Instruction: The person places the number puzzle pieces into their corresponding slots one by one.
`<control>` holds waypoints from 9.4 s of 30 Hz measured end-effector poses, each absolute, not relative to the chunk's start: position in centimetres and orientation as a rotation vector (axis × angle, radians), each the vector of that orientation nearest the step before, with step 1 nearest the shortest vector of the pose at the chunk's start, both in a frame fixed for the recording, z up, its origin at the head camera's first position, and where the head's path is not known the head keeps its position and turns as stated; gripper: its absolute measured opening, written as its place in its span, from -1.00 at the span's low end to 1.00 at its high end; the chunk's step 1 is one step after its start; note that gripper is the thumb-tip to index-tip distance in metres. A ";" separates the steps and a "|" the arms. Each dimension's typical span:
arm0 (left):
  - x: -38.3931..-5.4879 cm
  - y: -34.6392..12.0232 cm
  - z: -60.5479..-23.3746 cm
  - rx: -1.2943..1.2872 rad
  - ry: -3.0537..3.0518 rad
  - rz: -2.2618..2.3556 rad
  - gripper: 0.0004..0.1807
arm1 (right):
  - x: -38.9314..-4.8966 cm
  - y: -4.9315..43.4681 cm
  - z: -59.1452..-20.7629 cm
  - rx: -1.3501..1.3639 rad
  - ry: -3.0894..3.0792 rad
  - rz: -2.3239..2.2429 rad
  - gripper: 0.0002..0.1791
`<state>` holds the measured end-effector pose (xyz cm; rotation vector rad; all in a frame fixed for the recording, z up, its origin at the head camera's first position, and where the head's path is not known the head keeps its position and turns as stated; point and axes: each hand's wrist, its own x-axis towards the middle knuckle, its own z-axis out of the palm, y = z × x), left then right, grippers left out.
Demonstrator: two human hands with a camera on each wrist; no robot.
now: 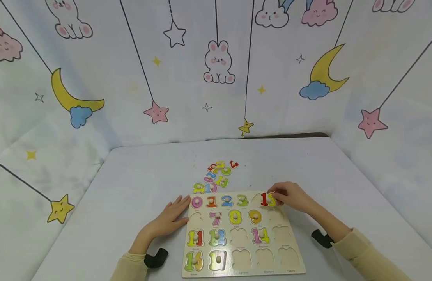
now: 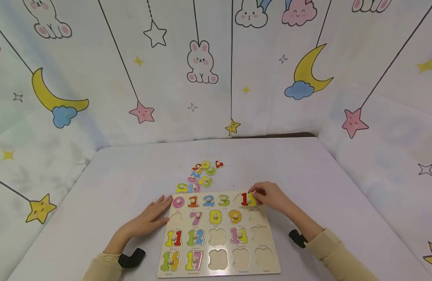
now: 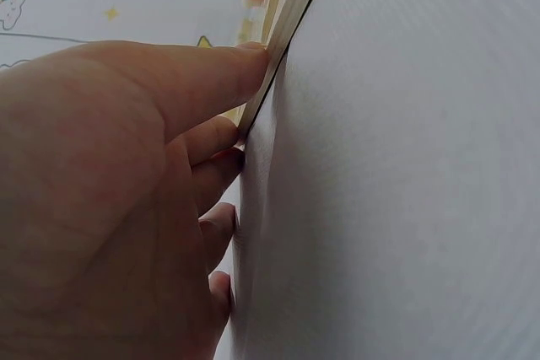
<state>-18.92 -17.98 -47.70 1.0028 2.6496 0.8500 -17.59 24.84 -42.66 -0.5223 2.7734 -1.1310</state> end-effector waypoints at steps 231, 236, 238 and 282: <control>-19.0 -17.8 -47.3 0.969 2.634 0.866 -0.31 | -20.0 20.9 -43.0 -0.582 2.839 -1.191 -0.82; -19.1 -17.9 -47.4 0.974 2.633 0.851 -0.31 | -18.4 21.4 -42.8 -0.538 2.786 -1.253 -0.81; -19.2 -17.9 -47.4 0.977 2.634 0.846 -0.32 | -17.8 21.4 -42.7 -0.544 2.763 -1.277 -0.82; -19.3 -17.8 -47.5 0.950 2.632 0.867 -0.31 | -13.7 15.2 -43.6 -0.929 2.639 -0.787 -0.86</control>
